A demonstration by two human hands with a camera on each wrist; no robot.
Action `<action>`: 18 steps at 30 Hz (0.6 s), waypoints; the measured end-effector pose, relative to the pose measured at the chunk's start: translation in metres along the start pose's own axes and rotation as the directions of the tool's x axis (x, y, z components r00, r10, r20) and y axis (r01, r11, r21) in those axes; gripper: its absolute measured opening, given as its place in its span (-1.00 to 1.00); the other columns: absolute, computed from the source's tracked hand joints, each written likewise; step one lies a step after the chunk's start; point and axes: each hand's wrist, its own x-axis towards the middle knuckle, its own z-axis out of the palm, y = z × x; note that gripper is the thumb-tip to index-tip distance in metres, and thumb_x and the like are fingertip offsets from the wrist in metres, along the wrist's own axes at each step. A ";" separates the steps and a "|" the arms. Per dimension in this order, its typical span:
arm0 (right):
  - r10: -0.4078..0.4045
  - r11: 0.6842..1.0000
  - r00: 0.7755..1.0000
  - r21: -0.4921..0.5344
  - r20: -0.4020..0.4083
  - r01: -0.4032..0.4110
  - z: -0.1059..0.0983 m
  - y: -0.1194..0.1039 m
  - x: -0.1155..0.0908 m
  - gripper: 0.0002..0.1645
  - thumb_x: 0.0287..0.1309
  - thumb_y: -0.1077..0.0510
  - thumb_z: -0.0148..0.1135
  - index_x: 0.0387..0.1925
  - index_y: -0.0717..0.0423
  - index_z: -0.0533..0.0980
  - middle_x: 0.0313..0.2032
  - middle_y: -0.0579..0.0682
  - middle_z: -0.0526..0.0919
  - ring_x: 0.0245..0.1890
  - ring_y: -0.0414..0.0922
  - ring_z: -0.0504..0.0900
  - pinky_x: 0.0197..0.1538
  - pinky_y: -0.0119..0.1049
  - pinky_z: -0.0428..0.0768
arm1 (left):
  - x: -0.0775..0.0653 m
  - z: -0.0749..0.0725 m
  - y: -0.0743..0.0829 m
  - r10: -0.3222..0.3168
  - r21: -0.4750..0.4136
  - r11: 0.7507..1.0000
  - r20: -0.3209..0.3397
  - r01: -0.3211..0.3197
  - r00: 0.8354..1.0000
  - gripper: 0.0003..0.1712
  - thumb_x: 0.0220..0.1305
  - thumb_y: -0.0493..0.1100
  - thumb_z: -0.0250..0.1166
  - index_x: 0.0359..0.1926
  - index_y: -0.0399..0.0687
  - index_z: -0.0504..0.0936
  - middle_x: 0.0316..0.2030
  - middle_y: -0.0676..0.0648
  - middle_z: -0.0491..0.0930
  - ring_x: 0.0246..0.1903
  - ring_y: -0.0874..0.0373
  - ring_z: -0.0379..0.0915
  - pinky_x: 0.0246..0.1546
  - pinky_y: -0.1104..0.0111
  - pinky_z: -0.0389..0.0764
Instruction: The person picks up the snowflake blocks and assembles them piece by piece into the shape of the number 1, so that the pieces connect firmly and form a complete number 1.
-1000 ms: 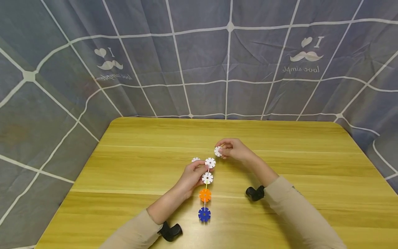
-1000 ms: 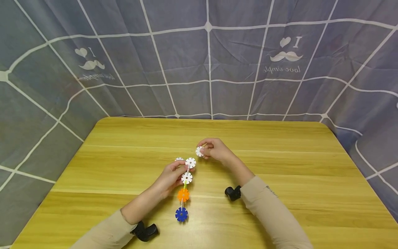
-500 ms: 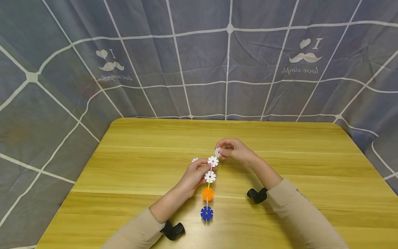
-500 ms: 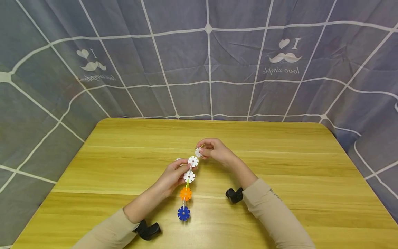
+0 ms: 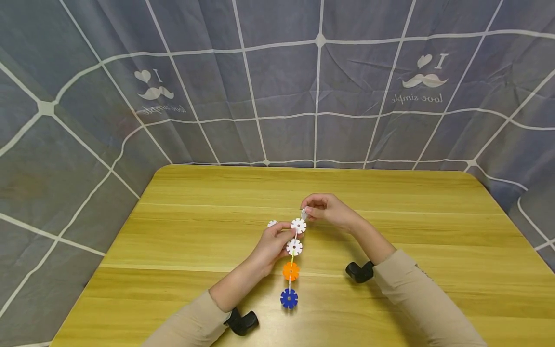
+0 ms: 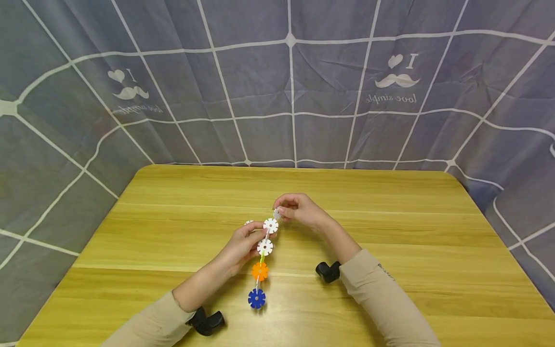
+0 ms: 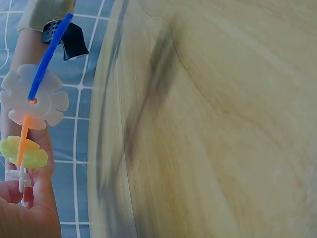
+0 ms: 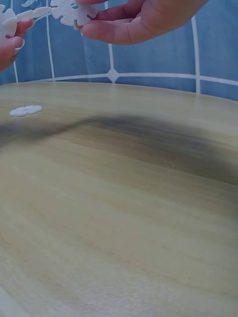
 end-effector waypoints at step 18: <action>-0.119 0.985 0.992 -0.121 0.038 0.123 0.003 -0.002 0.000 -0.84 0.24 0.40 0.04 -0.22 0.50 0.47 -0.33 0.02 0.54 -0.30 -0.12 0.46 -0.20 -0.37 0.52 | -0.002 0.000 0.001 -0.004 -0.009 1.000 0.021 0.004 1.000 -0.70 0.36 -0.24 0.09 0.01 -0.38 0.46 -0.18 -0.25 0.63 -0.41 0.28 0.55 -0.45 0.53 0.57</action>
